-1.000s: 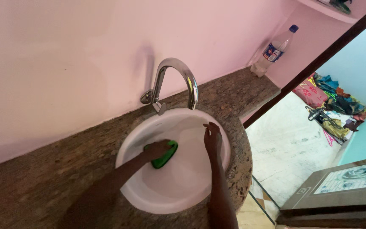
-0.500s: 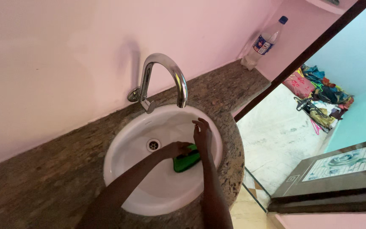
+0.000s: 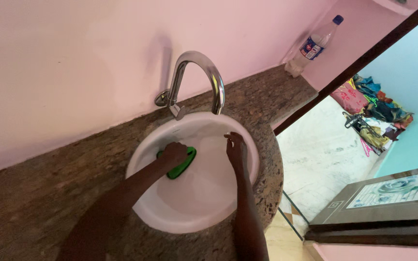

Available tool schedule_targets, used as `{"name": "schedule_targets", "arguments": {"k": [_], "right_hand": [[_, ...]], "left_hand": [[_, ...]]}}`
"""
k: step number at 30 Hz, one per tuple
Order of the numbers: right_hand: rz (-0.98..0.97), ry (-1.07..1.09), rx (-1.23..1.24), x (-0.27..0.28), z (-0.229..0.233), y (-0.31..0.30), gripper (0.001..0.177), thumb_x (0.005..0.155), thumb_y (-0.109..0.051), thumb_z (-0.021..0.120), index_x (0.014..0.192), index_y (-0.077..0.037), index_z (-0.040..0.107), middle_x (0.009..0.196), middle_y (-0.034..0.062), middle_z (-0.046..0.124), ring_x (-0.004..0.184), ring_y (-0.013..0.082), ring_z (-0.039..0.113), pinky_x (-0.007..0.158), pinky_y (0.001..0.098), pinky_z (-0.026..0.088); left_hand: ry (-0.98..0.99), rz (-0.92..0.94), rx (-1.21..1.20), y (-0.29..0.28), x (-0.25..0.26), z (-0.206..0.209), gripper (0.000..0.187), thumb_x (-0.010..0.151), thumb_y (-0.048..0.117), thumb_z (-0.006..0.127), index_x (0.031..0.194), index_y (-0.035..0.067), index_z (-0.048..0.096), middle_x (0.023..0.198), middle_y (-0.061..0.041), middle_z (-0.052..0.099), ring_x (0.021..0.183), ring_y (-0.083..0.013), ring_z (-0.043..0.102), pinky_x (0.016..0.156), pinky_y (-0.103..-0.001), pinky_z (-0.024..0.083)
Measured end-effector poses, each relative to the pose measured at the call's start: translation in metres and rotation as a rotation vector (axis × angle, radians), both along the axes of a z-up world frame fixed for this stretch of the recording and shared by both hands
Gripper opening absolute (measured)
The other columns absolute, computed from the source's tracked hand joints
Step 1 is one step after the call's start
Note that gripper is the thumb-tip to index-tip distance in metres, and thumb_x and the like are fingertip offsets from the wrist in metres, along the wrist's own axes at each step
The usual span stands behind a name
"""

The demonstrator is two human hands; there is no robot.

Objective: The person scrubs a white bathroom sink with a green sponge, repeatedly rinsing the sponge under running water and wiping the basin and drain area. The person turns the faucet on and off multiple times during the process.

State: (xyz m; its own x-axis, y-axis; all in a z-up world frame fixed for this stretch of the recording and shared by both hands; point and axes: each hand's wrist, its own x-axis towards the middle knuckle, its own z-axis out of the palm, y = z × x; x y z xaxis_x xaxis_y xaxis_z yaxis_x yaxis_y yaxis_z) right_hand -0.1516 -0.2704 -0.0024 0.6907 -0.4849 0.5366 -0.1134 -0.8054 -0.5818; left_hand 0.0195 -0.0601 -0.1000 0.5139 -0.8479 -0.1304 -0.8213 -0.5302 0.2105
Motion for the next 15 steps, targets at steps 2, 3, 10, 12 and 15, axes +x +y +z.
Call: {"name": "schedule_targets", "arguments": {"k": [2, 3, 10, 12, 15], "right_hand": [[0.022, -0.012, -0.021, 0.001, -0.001, -0.001, 0.019, 0.093, 0.001, 0.066, 0.106, -0.007, 0.077, 0.123, 0.0171, 0.07, 0.116, 0.0351, 0.067, 0.095, 0.0447, 0.056], [0.037, -0.032, -0.035, 0.001, -0.002, 0.0, 0.019, 0.093, 0.0, 0.065, 0.106, -0.008, 0.077, 0.123, 0.0169, 0.07, 0.116, 0.0348, 0.067, 0.096, 0.0443, 0.056], [0.056, 0.058, 0.008, 0.001, -0.002, 0.0, 0.019, 0.096, -0.001, 0.064, 0.108, -0.009, 0.077, 0.126, 0.0179, 0.069, 0.114, 0.0348, 0.067, 0.09, 0.0435, 0.059], [0.066, 0.057, -0.003, 0.001, -0.002, 0.002, 0.02, 0.095, 0.0, 0.064, 0.107, -0.009, 0.077, 0.125, 0.0181, 0.069, 0.114, 0.0346, 0.067, 0.091, 0.0438, 0.059], [0.089, -0.022, -0.055, 0.0, -0.003, 0.002, 0.018, 0.094, -0.001, 0.065, 0.106, -0.009, 0.077, 0.122, 0.0174, 0.07, 0.114, 0.034, 0.069, 0.09, 0.043, 0.06]], "left_hand": [[-0.03, -0.046, 0.022, 0.031, -0.015, 0.01, 0.028, 0.092, 0.024, 0.061, 0.089, 0.001, 0.077, 0.093, -0.02, 0.076, 0.084, -0.0344, 0.075, 0.072, -0.05, 0.06], [-0.045, -0.071, 0.035, 0.044, -0.024, 0.02, 0.028, 0.093, 0.025, 0.061, 0.089, 0.003, 0.077, 0.092, -0.019, 0.075, 0.084, -0.0343, 0.074, 0.071, -0.05, 0.061], [0.729, 0.035, 0.321, 0.063, -0.089, 0.118, 0.053, 0.103, 0.049, 0.05, 0.139, 0.011, 0.057, 0.102, -0.006, 0.066, 0.096, -0.0287, 0.073, 0.077, -0.044, 0.064], [0.743, -0.008, 0.3, 0.048, -0.105, 0.124, 0.062, 0.104, 0.051, 0.047, 0.157, 0.019, 0.037, 0.107, -0.006, 0.067, 0.1, -0.0296, 0.071, 0.08, -0.044, 0.062], [0.659, -0.136, 0.084, 0.012, -0.11, 0.106, 0.06, 0.098, 0.05, 0.052, 0.151, 0.021, 0.048, 0.101, -0.009, 0.079, 0.097, -0.0272, 0.074, 0.083, -0.043, 0.058]]}}
